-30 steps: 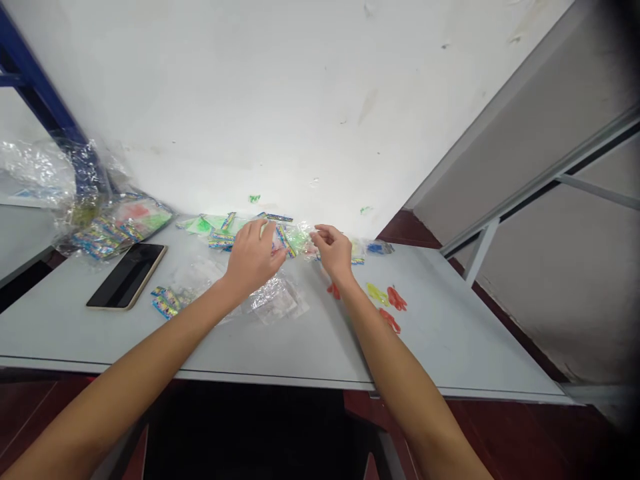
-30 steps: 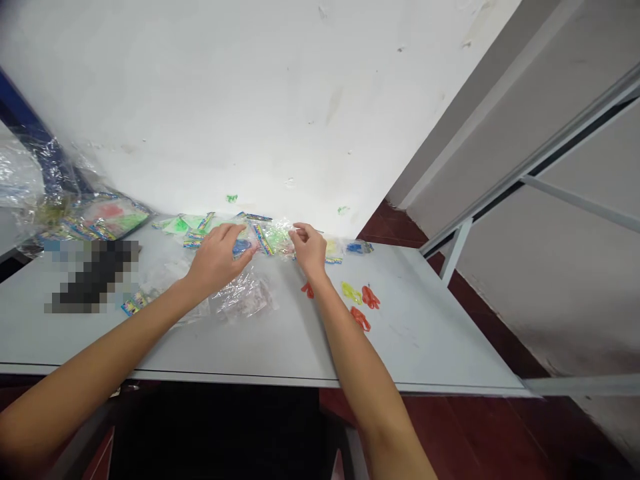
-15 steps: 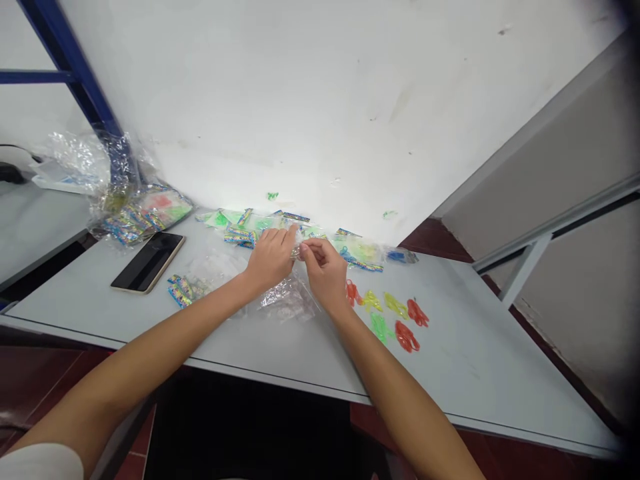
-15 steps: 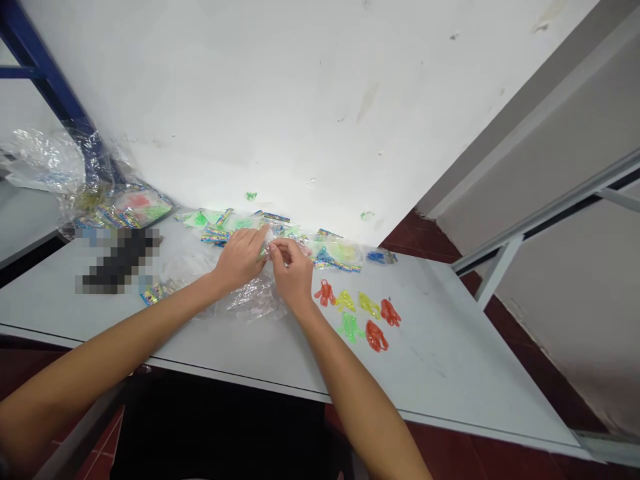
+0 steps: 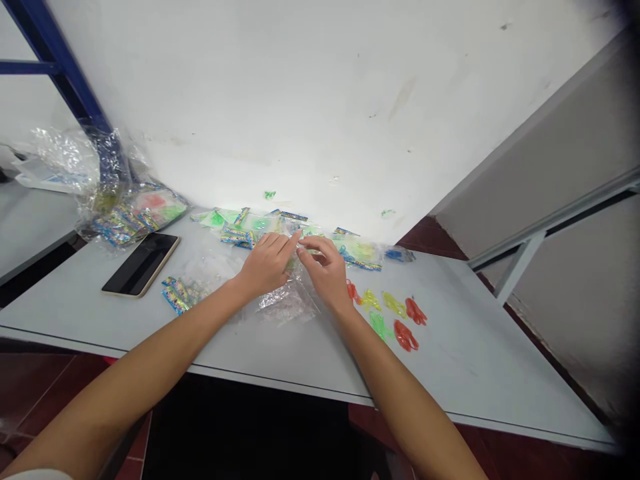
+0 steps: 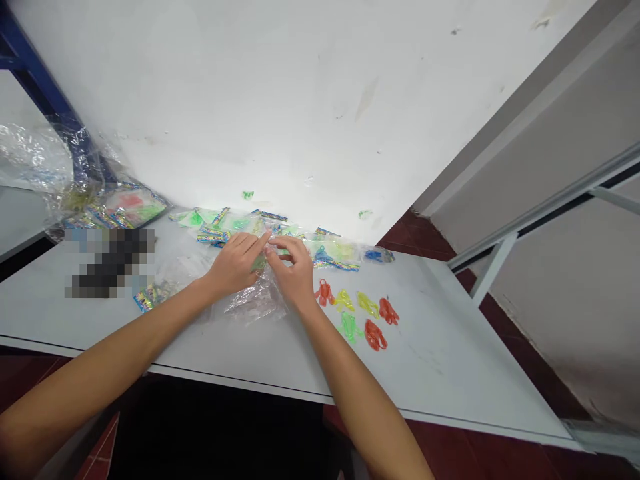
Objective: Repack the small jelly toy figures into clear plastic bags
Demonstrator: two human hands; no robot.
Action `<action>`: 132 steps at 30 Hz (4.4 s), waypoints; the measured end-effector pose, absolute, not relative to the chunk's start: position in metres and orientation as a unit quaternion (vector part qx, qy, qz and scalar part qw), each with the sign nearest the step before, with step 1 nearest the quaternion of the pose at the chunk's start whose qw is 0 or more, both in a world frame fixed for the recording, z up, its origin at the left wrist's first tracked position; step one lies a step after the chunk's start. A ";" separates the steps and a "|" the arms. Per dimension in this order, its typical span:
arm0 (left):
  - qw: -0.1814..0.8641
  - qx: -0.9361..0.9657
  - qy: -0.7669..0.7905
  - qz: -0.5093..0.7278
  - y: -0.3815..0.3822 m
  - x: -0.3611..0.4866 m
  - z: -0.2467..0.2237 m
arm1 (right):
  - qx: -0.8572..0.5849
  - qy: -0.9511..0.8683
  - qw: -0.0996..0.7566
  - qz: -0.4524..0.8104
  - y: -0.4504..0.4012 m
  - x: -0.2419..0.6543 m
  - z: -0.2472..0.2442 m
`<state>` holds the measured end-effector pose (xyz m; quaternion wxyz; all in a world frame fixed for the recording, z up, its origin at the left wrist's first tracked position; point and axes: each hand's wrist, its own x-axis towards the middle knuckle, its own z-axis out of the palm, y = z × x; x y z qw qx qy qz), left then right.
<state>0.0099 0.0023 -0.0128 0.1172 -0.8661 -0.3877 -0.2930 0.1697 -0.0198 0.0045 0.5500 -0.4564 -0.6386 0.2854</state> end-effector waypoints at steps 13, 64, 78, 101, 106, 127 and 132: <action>0.048 -0.871 -0.397 -0.285 0.005 0.005 -0.012 | -0.453 -0.605 0.557 0.345 -0.012 0.177 0.005; 0.052 -0.845 -0.474 -0.241 -0.004 0.010 -0.010 | -0.476 -0.532 0.334 0.616 -0.009 0.187 0.004; 0.088 -0.680 -0.701 -0.198 -0.062 -0.064 0.015 | -0.419 -0.396 0.571 0.585 -0.004 0.201 0.014; -0.502 -0.692 -0.368 -0.367 0.007 0.021 0.016 | -0.380 -0.442 0.506 0.636 -0.010 0.190 0.000; -0.617 -0.590 -0.350 -0.386 0.008 0.011 0.007 | -0.415 -0.427 0.487 0.639 -0.010 0.187 0.002; -0.729 -0.334 -0.395 -0.449 0.008 0.012 0.010 | -0.494 -0.459 0.500 0.544 -0.007 0.190 -0.003; -0.735 -0.374 -0.364 -0.433 0.007 0.013 0.008 | -0.502 -0.504 0.525 0.468 -0.004 0.192 -0.010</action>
